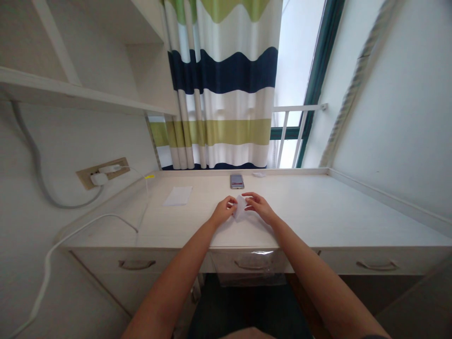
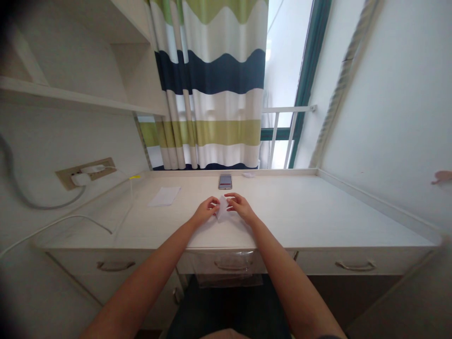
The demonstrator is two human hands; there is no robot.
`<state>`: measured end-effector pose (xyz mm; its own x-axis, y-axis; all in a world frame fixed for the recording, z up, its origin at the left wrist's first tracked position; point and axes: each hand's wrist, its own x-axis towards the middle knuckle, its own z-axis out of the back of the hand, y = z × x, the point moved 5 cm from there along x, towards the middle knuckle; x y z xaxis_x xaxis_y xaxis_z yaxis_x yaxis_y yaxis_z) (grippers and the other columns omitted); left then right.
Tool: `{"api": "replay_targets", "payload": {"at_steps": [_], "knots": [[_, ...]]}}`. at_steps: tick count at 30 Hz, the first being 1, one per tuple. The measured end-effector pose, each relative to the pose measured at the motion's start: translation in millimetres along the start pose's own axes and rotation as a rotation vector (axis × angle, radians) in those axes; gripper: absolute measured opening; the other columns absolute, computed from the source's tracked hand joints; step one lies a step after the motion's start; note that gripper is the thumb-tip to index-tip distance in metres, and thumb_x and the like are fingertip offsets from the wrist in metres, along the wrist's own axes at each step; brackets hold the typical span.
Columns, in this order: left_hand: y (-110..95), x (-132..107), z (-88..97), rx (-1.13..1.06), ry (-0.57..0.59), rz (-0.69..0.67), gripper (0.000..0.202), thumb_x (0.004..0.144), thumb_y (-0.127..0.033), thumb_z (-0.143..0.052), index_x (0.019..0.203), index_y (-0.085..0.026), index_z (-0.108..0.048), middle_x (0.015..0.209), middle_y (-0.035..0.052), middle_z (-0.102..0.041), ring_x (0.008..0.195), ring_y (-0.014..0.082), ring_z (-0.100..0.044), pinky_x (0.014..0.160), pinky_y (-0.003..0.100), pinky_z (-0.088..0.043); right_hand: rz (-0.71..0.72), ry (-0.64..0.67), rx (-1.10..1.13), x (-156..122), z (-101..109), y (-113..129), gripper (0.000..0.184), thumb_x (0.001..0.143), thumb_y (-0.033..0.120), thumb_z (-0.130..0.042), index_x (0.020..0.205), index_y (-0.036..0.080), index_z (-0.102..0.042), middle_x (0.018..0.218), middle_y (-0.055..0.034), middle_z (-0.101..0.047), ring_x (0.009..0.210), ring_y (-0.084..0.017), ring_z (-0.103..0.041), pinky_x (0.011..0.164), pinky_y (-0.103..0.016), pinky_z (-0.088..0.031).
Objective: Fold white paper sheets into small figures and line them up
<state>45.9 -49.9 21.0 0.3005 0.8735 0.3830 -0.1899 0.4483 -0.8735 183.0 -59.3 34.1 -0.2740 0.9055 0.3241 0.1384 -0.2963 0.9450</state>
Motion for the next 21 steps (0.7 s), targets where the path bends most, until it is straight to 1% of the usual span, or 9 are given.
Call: {"api": "replay_targets", "payload": {"at_steps": [4, 7, 11, 16, 21], "knots": [[2.9, 0.7, -0.7, -0.039, 0.002, 0.03, 0.02, 0.067, -0.03, -0.054, 0.078, -0.015, -0.047, 0.078, 0.0016, -0.05, 0.062, 0.0086, -0.05, 0.049, 0.018, -0.04, -0.023, 0.065, 0.048, -1.2, -3.3, -1.0, 0.032, 0.065, 0.034, -0.061, 0.094, 0.02, -0.057, 0.079, -0.0014, -0.059, 0.071, -0.012, -0.056, 0.068, -0.03, -0.047], [5.3, 0.7, -1.6, -0.044, 0.02, 0.021, 0.027, 0.066, -0.037, -0.057, 0.079, -0.015, -0.047, 0.078, 0.0018, -0.051, 0.063, 0.0087, -0.05, 0.051, 0.019, -0.04, -0.022, 0.062, 0.05, -0.7, -2.7, -1.7, 0.035, 0.063, 0.032, -0.063, 0.095, 0.02, -0.057, 0.078, -0.0013, -0.059, 0.071, -0.013, -0.057, 0.068, -0.03, -0.047], [7.5, 0.9, -1.1, -0.02, 0.014, -0.001, 0.033, 0.061, -0.038, -0.062, 0.08, -0.015, -0.047, 0.08, 0.0017, -0.052, 0.061, 0.0079, -0.05, 0.054, 0.02, -0.039, -0.032, 0.047, 0.042, -0.1, -2.1, -2.5, 0.035, 0.063, 0.032, -0.062, 0.095, 0.019, -0.058, 0.079, -0.0022, -0.06, 0.071, -0.013, -0.057, 0.07, -0.032, -0.047], [3.0, 0.4, -2.0, -0.074, 0.032, -0.006, 0.025, 0.064, -0.034, -0.058, 0.076, -0.016, -0.046, 0.076, 0.0, -0.05, 0.063, 0.0082, -0.049, 0.054, 0.019, -0.037, -0.031, 0.029, 0.04, 0.6, -0.1, -4.5, 0.034, 0.061, 0.027, -0.063, 0.094, 0.019, -0.06, 0.084, -0.0023, -0.06, 0.071, -0.012, -0.056, 0.071, -0.032, -0.046], [3.2, -1.6, -1.7, -0.171, 0.043, 0.06, 0.012, 0.071, -0.028, -0.041, 0.077, -0.018, -0.043, 0.058, -0.0053, -0.042, 0.049, 0.0063, -0.04, 0.045, 0.017, -0.031, -0.015, -0.016, -0.004, 1.4, 3.5, -5.1, 0.029, 0.059, 0.026, -0.062, 0.087, 0.017, -0.062, 0.079, -0.0021, -0.061, 0.068, -0.012, -0.054, 0.066, -0.029, -0.044]]}}
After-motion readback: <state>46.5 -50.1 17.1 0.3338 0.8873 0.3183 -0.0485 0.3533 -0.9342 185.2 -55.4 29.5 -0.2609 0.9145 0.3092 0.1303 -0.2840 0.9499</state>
